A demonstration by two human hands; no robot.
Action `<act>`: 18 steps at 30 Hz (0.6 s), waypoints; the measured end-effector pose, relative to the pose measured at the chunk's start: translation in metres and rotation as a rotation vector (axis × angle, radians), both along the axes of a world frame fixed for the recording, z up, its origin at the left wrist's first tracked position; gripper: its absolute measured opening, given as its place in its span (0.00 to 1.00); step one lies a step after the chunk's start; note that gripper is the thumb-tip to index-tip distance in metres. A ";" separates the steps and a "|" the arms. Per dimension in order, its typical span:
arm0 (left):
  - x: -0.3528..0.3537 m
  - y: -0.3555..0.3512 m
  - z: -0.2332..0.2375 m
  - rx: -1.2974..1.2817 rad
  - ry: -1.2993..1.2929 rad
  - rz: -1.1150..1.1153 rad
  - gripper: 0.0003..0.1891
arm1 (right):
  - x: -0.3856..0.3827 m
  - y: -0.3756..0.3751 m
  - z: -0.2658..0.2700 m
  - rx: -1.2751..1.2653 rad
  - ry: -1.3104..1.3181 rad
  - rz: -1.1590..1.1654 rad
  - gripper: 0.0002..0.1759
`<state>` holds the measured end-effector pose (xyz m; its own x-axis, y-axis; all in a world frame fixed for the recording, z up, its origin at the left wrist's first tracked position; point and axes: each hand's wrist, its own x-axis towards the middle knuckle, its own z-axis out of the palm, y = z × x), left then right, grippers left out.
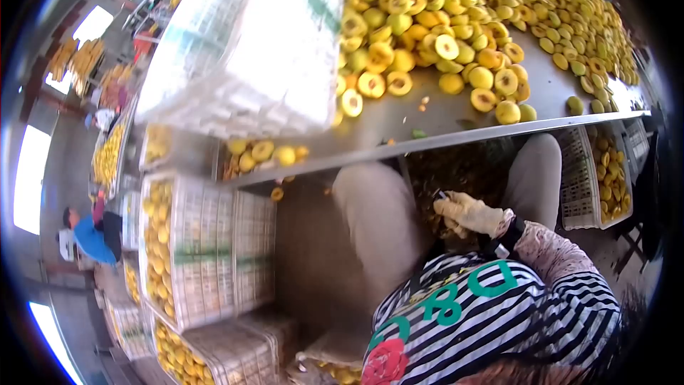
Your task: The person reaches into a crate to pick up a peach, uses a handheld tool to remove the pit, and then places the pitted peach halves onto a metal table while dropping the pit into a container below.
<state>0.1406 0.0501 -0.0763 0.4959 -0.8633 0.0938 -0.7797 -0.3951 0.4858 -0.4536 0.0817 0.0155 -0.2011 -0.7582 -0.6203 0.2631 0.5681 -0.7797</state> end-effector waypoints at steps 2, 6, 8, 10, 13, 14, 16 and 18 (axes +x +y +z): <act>-0.091 -0.058 0.058 -0.257 0.115 -0.346 0.22 | -0.006 0.000 0.004 -0.127 -0.084 0.049 0.18; -0.371 -0.166 0.151 -0.504 0.266 -1.214 0.13 | -0.016 0.000 0.039 -0.248 0.029 0.106 0.17; -0.458 -0.214 0.148 -0.560 0.113 -1.502 0.12 | -0.028 0.007 0.042 -0.309 0.145 0.095 0.19; -0.531 -0.249 0.148 -0.447 -0.233 -1.514 0.23 | -0.042 0.024 0.042 -0.403 -0.061 -0.015 0.21; -0.571 -0.300 0.109 -0.568 -0.717 -1.374 0.27 | -0.055 0.039 0.047 -0.488 -0.226 -0.163 0.22; -0.578 -0.307 0.109 -0.488 -0.705 -1.358 0.28 | -0.057 0.042 0.041 -0.506 -0.275 -0.202 0.21; -0.582 -0.301 0.117 -0.207 -0.434 -1.396 0.31 | -0.059 0.043 0.038 -0.496 -0.343 -0.214 0.18; -0.573 -0.295 0.099 -0.091 -0.196 -1.413 0.31 | -0.057 0.033 0.038 -0.489 -0.362 -0.172 0.19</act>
